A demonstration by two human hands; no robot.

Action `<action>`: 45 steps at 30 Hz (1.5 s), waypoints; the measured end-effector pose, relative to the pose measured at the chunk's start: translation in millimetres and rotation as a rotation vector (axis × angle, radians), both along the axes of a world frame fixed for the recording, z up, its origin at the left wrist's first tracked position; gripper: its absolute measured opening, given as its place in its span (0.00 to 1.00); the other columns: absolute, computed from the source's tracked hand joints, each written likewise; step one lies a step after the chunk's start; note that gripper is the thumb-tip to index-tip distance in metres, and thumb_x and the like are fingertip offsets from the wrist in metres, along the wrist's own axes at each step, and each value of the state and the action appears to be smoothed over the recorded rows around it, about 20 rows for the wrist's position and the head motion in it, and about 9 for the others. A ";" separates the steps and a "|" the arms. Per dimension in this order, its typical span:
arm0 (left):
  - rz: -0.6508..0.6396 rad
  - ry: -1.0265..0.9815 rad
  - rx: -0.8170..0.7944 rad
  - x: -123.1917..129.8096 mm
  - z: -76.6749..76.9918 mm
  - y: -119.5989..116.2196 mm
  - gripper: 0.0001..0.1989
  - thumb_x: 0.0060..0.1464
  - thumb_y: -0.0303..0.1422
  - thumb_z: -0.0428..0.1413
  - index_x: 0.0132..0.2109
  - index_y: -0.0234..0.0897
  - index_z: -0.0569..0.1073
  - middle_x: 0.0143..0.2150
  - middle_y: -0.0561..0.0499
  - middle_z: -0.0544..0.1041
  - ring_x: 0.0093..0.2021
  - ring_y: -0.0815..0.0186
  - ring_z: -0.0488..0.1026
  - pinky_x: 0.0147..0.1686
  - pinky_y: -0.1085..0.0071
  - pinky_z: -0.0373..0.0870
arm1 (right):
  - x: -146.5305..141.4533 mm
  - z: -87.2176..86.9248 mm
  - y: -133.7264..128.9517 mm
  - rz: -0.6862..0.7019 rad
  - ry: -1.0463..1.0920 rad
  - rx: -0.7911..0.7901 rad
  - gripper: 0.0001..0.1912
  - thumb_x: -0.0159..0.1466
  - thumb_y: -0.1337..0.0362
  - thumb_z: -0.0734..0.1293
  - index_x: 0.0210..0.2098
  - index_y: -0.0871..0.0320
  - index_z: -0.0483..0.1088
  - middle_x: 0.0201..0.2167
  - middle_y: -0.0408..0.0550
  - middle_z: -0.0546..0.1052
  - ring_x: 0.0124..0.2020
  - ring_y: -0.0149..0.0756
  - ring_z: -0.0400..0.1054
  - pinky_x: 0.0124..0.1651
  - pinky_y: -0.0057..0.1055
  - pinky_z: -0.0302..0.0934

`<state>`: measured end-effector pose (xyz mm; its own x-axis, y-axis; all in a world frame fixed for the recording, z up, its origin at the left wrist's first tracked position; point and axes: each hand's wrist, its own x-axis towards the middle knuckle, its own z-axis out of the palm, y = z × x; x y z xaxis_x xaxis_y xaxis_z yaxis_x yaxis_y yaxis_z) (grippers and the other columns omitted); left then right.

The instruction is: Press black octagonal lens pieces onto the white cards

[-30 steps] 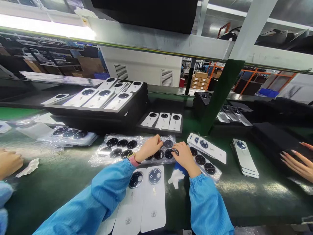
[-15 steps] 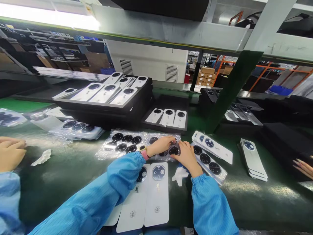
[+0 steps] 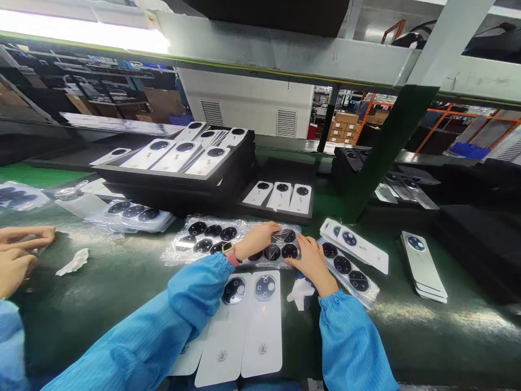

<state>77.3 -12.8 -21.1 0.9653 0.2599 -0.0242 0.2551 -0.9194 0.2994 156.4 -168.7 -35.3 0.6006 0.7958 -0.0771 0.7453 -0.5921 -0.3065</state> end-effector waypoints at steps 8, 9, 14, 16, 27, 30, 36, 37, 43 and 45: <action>0.256 0.032 0.096 -34.3 2.8 26.8 0.14 0.60 0.35 0.54 0.51 0.34 0.69 0.51 0.45 0.71 0.47 0.62 0.72 0.46 0.60 0.74 | 1.6 -3.3 -1.3 -0.001 0.007 0.021 0.31 0.59 0.53 0.67 0.60 0.57 0.62 0.62 0.55 0.64 0.63 0.51 0.54 0.59 0.49 0.52; 0.281 0.023 0.103 -39.6 3.5 31.0 0.14 0.60 0.35 0.55 0.51 0.33 0.69 0.51 0.45 0.71 0.46 0.63 0.72 0.46 0.60 0.74 | 1.7 -3.4 -1.3 0.000 0.007 0.023 0.32 0.58 0.53 0.67 0.60 0.56 0.62 0.62 0.54 0.64 0.63 0.51 0.54 0.59 0.48 0.52; 0.410 -0.087 0.137 -67.2 3.7 52.3 0.15 0.60 0.34 0.54 0.53 0.34 0.68 0.54 0.44 0.70 0.49 0.61 0.72 0.47 0.59 0.73 | 0.6 -3.6 -0.7 0.013 0.005 0.038 0.35 0.56 0.50 0.68 0.60 0.54 0.62 0.62 0.53 0.64 0.63 0.52 0.54 0.58 0.48 0.52; 0.463 -0.146 0.145 -78.6 1.5 60.9 0.15 0.61 0.33 0.54 0.53 0.34 0.68 0.55 0.44 0.69 0.50 0.61 0.71 0.48 0.59 0.73 | -0.4 -3.6 -0.1 0.010 0.004 0.037 0.37 0.55 0.50 0.69 0.60 0.55 0.62 0.62 0.53 0.64 0.63 0.53 0.54 0.58 0.48 0.52; 0.592 -0.521 0.080 -129.6 -5.7 90.1 0.13 0.61 0.32 0.52 0.51 0.33 0.70 0.54 0.44 0.71 0.52 0.60 0.71 0.54 0.55 0.69 | -3.1 -3.5 1.3 0.000 -0.016 0.020 0.39 0.53 0.48 0.70 0.60 0.57 0.62 0.62 0.56 0.64 0.63 0.55 0.54 0.58 0.48 0.54; 0.624 -0.629 0.039 -139.7 -3.0 95.4 0.13 0.61 0.32 0.51 0.51 0.33 0.70 0.53 0.43 0.72 0.53 0.59 0.70 0.56 0.55 0.67 | -1.9 -5.8 1.1 0.010 -0.028 0.030 0.38 0.53 0.47 0.70 0.59 0.56 0.63 0.62 0.54 0.65 0.63 0.55 0.55 0.57 0.47 0.54; 0.708 -0.859 -0.084 -167.2 12.5 98.9 0.15 0.54 0.36 0.49 0.47 0.36 0.70 0.52 0.41 0.72 0.43 0.59 0.75 0.47 0.60 0.74 | -0.6 -8.8 0.6 0.020 -0.040 0.043 0.37 0.53 0.46 0.69 0.59 0.55 0.63 0.62 0.54 0.65 0.62 0.55 0.55 0.56 0.46 0.54; 0.715 -0.899 -0.116 -171.9 15.6 96.1 0.16 0.53 0.38 0.50 0.47 0.36 0.70 0.51 0.41 0.72 0.40 0.60 0.76 0.43 0.61 0.76 | -0.7 -9.1 0.7 0.018 -0.040 0.043 0.38 0.53 0.47 0.69 0.59 0.56 0.63 0.62 0.54 0.65 0.62 0.56 0.55 0.56 0.46 0.54; 0.699 -1.149 -0.325 -198.7 26.6 63.0 0.25 0.41 0.47 0.60 0.42 0.41 0.60 0.40 0.48 0.74 0.43 0.59 0.77 0.41 0.63 0.77 | -1.1 -11.8 0.1 0.025 -0.048 0.060 0.36 0.54 0.47 0.69 0.59 0.54 0.63 0.61 0.53 0.66 0.61 0.56 0.56 0.56 0.49 0.55; 0.716 -1.225 -0.358 -209.4 27.0 51.6 0.27 0.37 0.45 0.63 0.38 0.42 0.57 0.35 0.53 0.72 0.38 0.62 0.77 0.38 0.64 0.78 | -1.0 -13.5 -0.6 0.019 -0.054 0.070 0.36 0.53 0.47 0.69 0.58 0.55 0.64 0.61 0.53 0.66 0.61 0.56 0.56 0.56 0.49 0.56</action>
